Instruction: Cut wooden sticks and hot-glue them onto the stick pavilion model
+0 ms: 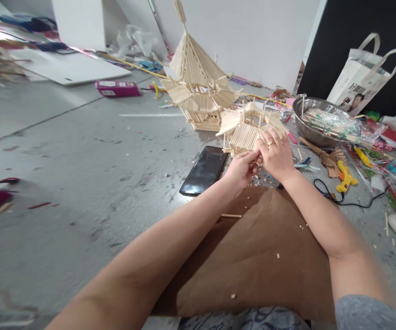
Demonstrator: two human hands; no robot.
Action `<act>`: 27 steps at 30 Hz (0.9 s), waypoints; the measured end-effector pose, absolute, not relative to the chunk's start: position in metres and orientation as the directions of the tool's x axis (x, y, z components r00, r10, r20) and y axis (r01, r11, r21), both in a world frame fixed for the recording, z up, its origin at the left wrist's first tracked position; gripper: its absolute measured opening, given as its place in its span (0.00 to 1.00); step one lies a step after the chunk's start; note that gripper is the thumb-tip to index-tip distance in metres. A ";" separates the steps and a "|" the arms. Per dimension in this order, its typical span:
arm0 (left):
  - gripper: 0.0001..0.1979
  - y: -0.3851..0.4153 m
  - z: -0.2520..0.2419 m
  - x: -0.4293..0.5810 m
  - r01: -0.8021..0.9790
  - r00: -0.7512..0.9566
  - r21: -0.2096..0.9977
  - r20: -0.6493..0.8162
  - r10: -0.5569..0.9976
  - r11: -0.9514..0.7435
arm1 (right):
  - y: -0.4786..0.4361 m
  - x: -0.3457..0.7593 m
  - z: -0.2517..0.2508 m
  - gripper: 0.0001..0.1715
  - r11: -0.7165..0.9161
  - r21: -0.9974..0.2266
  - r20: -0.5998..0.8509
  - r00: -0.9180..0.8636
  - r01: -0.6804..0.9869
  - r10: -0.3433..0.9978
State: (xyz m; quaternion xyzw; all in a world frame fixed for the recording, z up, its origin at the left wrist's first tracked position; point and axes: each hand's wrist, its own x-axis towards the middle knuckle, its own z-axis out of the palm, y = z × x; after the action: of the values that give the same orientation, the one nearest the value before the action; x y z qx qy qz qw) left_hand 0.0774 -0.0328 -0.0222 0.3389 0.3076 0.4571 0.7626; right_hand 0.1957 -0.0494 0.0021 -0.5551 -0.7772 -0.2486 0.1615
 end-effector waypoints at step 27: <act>0.08 -0.032 -0.021 0.077 -0.489 0.419 0.776 -0.192 0.887 0.399 | -0.058 0.212 -0.005 0.23 0.323 0.195 0.601 -0.373 0.926 0.707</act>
State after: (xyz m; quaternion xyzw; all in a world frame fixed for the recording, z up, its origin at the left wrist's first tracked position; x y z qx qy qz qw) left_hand 0.0769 -0.0321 -0.0208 0.3240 0.3077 0.4423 0.7776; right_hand 0.2123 -0.0582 -0.0055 -0.5193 -0.7860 -0.2620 0.2093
